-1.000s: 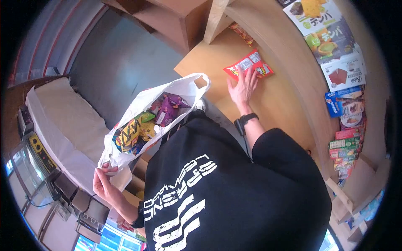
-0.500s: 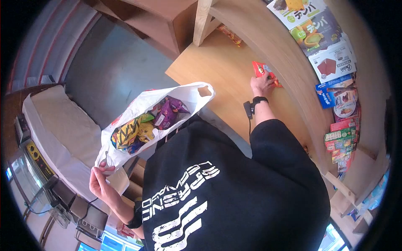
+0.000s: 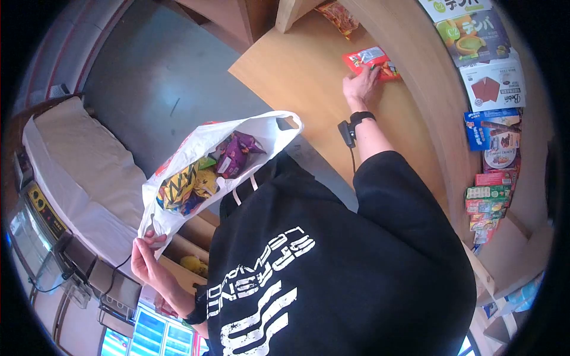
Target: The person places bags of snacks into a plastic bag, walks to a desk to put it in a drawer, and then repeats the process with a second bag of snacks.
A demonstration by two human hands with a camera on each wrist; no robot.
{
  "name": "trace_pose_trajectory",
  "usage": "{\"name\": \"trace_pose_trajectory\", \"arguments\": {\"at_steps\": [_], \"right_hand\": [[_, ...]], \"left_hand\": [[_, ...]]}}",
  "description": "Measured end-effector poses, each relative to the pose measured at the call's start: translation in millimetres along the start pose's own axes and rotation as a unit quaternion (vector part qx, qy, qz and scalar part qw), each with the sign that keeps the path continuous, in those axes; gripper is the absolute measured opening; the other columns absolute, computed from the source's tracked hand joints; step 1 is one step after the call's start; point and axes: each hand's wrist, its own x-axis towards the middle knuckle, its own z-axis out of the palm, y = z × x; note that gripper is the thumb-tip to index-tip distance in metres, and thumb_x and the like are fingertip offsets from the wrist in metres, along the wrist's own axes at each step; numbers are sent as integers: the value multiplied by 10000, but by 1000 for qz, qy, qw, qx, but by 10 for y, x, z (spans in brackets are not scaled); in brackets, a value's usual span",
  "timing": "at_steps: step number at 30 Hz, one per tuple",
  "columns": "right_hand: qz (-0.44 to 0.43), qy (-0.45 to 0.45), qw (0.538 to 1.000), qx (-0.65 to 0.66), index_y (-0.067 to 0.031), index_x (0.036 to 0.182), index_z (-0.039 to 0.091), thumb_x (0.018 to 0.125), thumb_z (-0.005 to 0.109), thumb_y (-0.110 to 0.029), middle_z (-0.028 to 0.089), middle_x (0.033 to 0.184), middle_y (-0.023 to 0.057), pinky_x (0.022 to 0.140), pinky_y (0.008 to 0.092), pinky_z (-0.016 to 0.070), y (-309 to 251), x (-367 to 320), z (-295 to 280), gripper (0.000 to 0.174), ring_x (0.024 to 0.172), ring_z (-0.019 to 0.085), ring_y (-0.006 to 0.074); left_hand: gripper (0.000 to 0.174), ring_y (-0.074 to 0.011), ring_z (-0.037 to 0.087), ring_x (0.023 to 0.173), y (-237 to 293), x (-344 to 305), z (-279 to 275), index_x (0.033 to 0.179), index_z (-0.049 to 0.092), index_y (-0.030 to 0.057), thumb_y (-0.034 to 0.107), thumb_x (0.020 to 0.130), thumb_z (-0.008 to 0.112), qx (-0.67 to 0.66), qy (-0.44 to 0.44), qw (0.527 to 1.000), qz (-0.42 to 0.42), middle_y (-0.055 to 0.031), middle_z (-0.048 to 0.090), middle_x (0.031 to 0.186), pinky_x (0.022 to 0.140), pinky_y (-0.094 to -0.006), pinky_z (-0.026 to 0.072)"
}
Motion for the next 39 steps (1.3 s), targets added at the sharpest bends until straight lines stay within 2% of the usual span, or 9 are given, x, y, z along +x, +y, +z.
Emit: {"name": "trace_pose_trajectory", "arguments": {"at_steps": [13, 17, 18, 20, 22, 24, 29, 36, 39], "right_hand": [[-114, -170, 979, -3, -99, 1091, 547, 728, 622, -214, 415, 1289, 247, 1063, 497, 260, 490, 796, 238, 387, 1259, 340, 370], [-77, -17, 995, -63, -98, 1070, 552, 778, 619, -246, 492, 1210, 200, 991, 486, 343, -45, 436, -139, 335, 1186, 429, 327], [-87, -21, 990, 107, -81, 1049, 553, 794, 615, -219, 535, 1129, 179, 947, 461, 383, -287, 231, -286, 296, 1110, 482, 316], [-192, -49, 918, 345, -40, 975, 553, 817, 627, -133, 614, 909, 116, 824, 371, 470, -788, -356, -503, 197, 889, 591, 255], [-169, -329, 782, 502, -55, 981, 604, 814, 648, -80, 639, 935, 39, 796, 297, 495, -1481, -1189, -1082, 175, 889, 597, 135], [-291, -513, 674, 444, -63, 1109, 593, 793, 655, -72, 637, 1035, 86, 879, 316, 481, -1921, -1718, -1544, 322, 985, 605, 193], [-633, -389, 614, 264, -158, 1249, 505, 611, 772, -225, 525, 1263, 104, 992, 453, 357, -2470, -2574, -1574, 695, 1225, 447, 267], [-491, -489, 650, 314, -41, 1077, 570, 675, 747, -167, 654, 908, 156, 776, 390, 511, -1950, -2637, -1779, 457, 893, 631, 318], [-249, -478, 740, 402, -34, 1054, 583, 759, 728, -204, 673, 942, 115, 774, 336, 512, -1430, -2422, -2194, 371, 874, 652, 222]], "left_hand": [[290, -160, 627, 778, 119, -163, -51, 895, 611, -33, 196, 978, 455, 1, -28, 1000, 6, -97, 644, 912, 792, -300, 469], [258, -211, 643, 868, 25, -240, -93, 950, 607, -21, 201, 966, 476, -29, -37, 998, 31, -142, 616, 1060, 858, -338, 470], [258, -211, 643, 868, 44, -250, -82, 950, 607, -21, 201, 966, 476, -32, -34, 998, 34, -142, 616, 1060, 858, -338, 470], [259, -212, 645, 871, 121, -313, -25, 980, 602, -17, 210, 963, 478, -61, -39, 997, 16, -154, 609, 1100, 881, -358, 458], [268, -208, 646, 875, 172, -359, -19, 988, 595, -18, 215, 968, 464, -71, -63, 995, 19, -164, 597, 1131, 860, -342, 470], [242, -181, 644, 842, 255, -414, -3, 990, 607, 0, 177, 974, 443, -63, -96, 993, 34, -138, 612, 1108, 834, -261, 448], [259, -141, 582, 954, 374, -513, -32, 1056, 579, -58, 121, 974, 411, -107, -147, 980, 83, -90, 606, 1048, 833, -255, 436], [210, -153, 609, 851, 40, -528, -132, 942, 582, -29, 124, 962, 439, -199, -160, 963, 91, -120, 602, 1054, 763, -281, 503], [170, -172, 643, 749, -187, -492, -139, 898, 575, -10, 128, 940, 485, -206, -132, 968, 64, -109, 624, 1010, 743, -273, 495]]}}
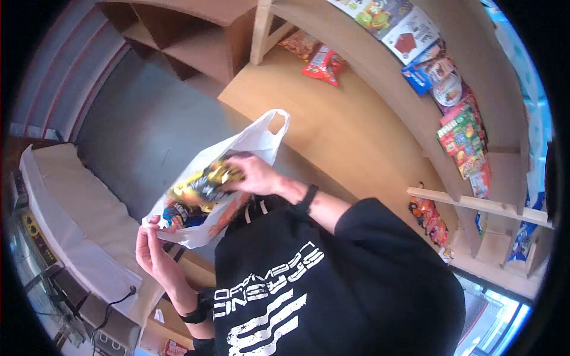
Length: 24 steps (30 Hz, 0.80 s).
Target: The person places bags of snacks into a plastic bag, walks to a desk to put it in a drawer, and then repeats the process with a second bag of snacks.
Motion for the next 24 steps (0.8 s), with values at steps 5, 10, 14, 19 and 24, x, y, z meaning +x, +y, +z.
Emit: {"name": "trace_pose_trajectory", "arguments": {"at_steps": [5, 10, 14, 19, 24], "right_hand": [[153, 298, 937, 101, -91, 1031, 620, 856, 656, -292, 663, 924, 30, 746, 302, 496, 1016, -940, -789, 269, 816, 609, 108], [255, 485, 734, 402, -73, 1265, 458, 857, 639, -385, 555, 1190, 89, 932, 373, 416, 1915, -1630, -1211, 545, 1093, 532, 183], [421, 322, 748, 400, 2, 1368, 306, 726, 643, -639, 415, 1350, 178, 966, 402, 395, 2328, -2078, -1243, 967, 1202, 454, 262], [530, 523, 667, 40, 8, 1388, 256, 696, 697, -593, 324, 1384, 209, 1019, 424, 341, 2792, -2336, -1258, 1017, 1240, 398, 318], [215, 458, 847, -160, -80, 1397, 256, 712, 764, -328, 386, 1280, 259, 992, 488, 356, 2379, -2199, -1550, 888, 1200, 401, 399]], "left_hand": [[169, -152, 641, 735, -214, -82, 37, 863, 587, 3, 135, 932, 508, 6, -6, 1000, 9, -99, 633, 984, 721, -245, 470], [165, -135, 631, 733, -163, -289, 413, 853, 590, 8, 135, 926, 514, 6, 3, 1000, 4, -105, 634, 971, 648, -206, 456], [199, -131, 630, 744, -113, -404, 576, 869, 606, 0, 163, 933, 511, 64, -1, 998, 12, -90, 640, 963, 612, -199, 439], [208, -130, 630, 770, -139, -555, 658, 881, 615, -10, 172, 930, 528, 91, 25, 995, 16, -89, 638, 970, 634, -206, 458], [185, -174, 648, 771, -164, -835, 715, 894, 611, -9, 158, 923, 538, 50, 76, 996, 11, -119, 633, 981, 729, -263, 505]]}}
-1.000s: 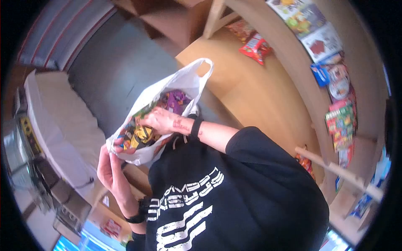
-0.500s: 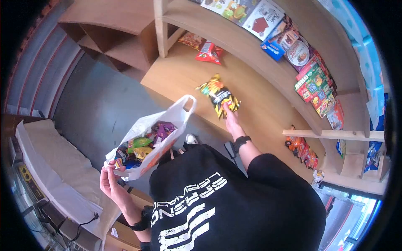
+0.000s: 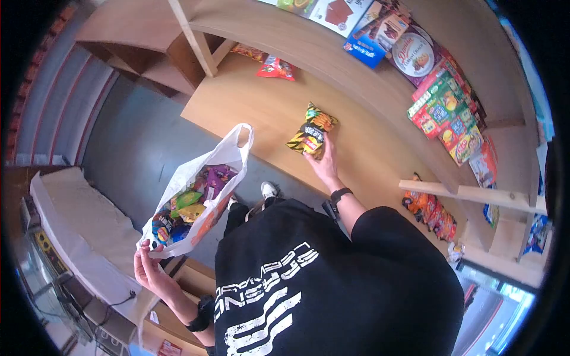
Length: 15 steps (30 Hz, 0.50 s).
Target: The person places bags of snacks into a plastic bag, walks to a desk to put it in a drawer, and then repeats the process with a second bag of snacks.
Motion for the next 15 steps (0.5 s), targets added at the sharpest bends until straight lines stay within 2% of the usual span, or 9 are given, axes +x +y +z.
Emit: {"name": "trace_pose_trajectory", "arguments": {"at_steps": [1, 3, 6, 7, 9, 11, 13, 14, 15], "right_hand": [[-70, -67, 995, -34, -125, 1413, 239, 708, 769, -282, 388, 1273, 270, 985, 489, 359, 21, 88, 38, 896, 1184, 412, 409], [-78, -82, 994, -9, -179, 1423, 224, 696, 776, -224, 389, 1272, 277, 975, 491, 363, 0, 220, 146, 914, 1156, 429, 420], [-19, -50, 998, 32, -164, 1420, 235, 697, 770, -178, 430, 1246, 275, 963, 495, 365, 138, 684, 343, 900, 1143, 439, 416], [-10, -32, 999, 4, -79, 1398, 266, 700, 764, -125, 433, 1314, 225, 1005, 423, 372, 112, 847, 342, 858, 1197, 455, 350], [73, -47, 996, 6, -63, 1403, 255, 758, 738, -267, 447, 1302, 229, 993, 420, 379, -59, 1225, 278, 831, 1193, 459, 349], [81, -43, 995, -30, -153, 1424, 227, 830, 627, -461, 520, 1235, 240, 902, 456, 426, 130, 1663, 443, 780, 1104, 528, 392], [3, -35, 999, 23, -69, 1313, 407, 837, 569, -537, 549, 1189, 247, 874, 467, 426, 192, 2025, 533, 687, 1086, 537, 382], [-22, -21, 999, -37, -38, 1210, 501, 847, 573, -512, 579, 1134, 248, 851, 445, 442, 516, 2347, 763, 601, 1045, 557, 392], [61, -137, 986, 73, -2, 1349, 359, 828, 677, -359, 472, 1295, 211, 990, 376, 368, -32, 2329, 492, 707, 1198, 452, 291]], "left_hand": [[181, -182, 651, 767, -10, -63, 13, 902, 611, -7, 157, 923, 536, 0, 10, 1000, -3, -123, 633, 979, 721, -270, 509], [176, -190, 652, 760, 10, -192, -2, 916, 609, -7, 153, 922, 535, 0, 23, 1000, 12, -127, 633, 980, 722, -277, 510], [172, -179, 650, 734, 84, -423, 49, 914, 609, -6, 146, 920, 530, -6, 55, 998, -2, -112, 637, 976, 722, -249, 487], [172, -179, 650, 734, 101, -479, 45, 914, 609, -6, 146, 920, 530, -6, 70, 998, 2, -112, 637, 976, 722, -249, 487], [169, -168, 649, 728, 130, -601, 45, 915, 613, -1, 145, 920, 529, 26, 78, 997, 0, -95, 642, 963, 684, -232, 471], [177, -154, 646, 726, 201, -662, 112, 916, 626, 0, 151, 918, 535, 7, 109, 994, 5, -80, 649, 922, 657, -210, 426], [187, -129, 632, 721, 188, -733, 93, 908, 640, 2, 161, 916, 542, 66, 92, 993, 17, -60, 651, 879, 649, -198, 383], [196, -105, 607, 715, 290, -755, 217, 910, 651, 3, 171, 914, 549, 67, 105, 992, 17, -37, 642, 834, 666, -188, 361], [196, -95, 594, 710, 285, -750, 182, 912, 652, 5, 174, 914, 551, 89, 93, 992, 17, -31, 638, 830, 653, -198, 382]]}}
